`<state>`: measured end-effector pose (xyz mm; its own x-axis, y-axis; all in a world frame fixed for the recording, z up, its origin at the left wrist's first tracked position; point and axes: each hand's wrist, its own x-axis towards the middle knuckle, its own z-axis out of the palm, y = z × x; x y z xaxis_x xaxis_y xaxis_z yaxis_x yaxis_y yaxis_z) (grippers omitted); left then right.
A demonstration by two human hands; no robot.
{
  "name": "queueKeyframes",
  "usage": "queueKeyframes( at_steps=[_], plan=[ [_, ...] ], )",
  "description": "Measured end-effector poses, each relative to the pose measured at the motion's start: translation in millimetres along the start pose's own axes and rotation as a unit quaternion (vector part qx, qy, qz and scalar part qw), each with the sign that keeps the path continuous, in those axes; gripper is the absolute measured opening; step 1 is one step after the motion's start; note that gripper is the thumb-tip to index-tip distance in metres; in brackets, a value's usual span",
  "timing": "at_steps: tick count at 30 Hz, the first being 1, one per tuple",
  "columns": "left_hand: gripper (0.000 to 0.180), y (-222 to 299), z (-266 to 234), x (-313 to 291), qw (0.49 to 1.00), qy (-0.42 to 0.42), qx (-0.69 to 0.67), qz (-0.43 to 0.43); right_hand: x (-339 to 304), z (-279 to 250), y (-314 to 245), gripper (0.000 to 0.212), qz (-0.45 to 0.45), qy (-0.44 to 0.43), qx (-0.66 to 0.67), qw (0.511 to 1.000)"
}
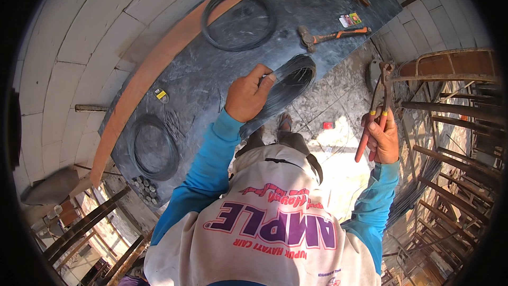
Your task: The person measures and cuts wire from a large coil using pliers while working at a table on a construction site.
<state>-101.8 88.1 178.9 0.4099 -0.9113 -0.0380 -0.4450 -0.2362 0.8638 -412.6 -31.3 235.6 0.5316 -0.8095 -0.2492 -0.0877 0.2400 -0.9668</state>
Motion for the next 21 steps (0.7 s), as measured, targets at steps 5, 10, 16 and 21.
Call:
queueKeyframes(
  at_steps=[5,10,16,21],
  plan=[
    [0.024,3.0,14.9,4.5,1.0,0.022,0.021,-0.008,-26.2,58.8,-20.8,0.031,0.164,-0.197,-0.065,0.964],
    [0.024,7.1,14.2,3.9,0.999,0.025,0.027,0.007,-20.0,84.4,23.6,0.037,0.242,-0.175,-0.085,0.95],
    [0.024,1.8,11.7,-2.4,0.999,0.03,0.019,0.013,-6.0,82.5,36.2,0.042,0.225,-0.196,-0.028,0.954],
    [0.025,-1.6,5.0,-4.6,1.0,0.022,0.017,0.002,1.9,82.4,33.8,0.038,0.19,-0.214,-0.11,0.952]
  ],
)
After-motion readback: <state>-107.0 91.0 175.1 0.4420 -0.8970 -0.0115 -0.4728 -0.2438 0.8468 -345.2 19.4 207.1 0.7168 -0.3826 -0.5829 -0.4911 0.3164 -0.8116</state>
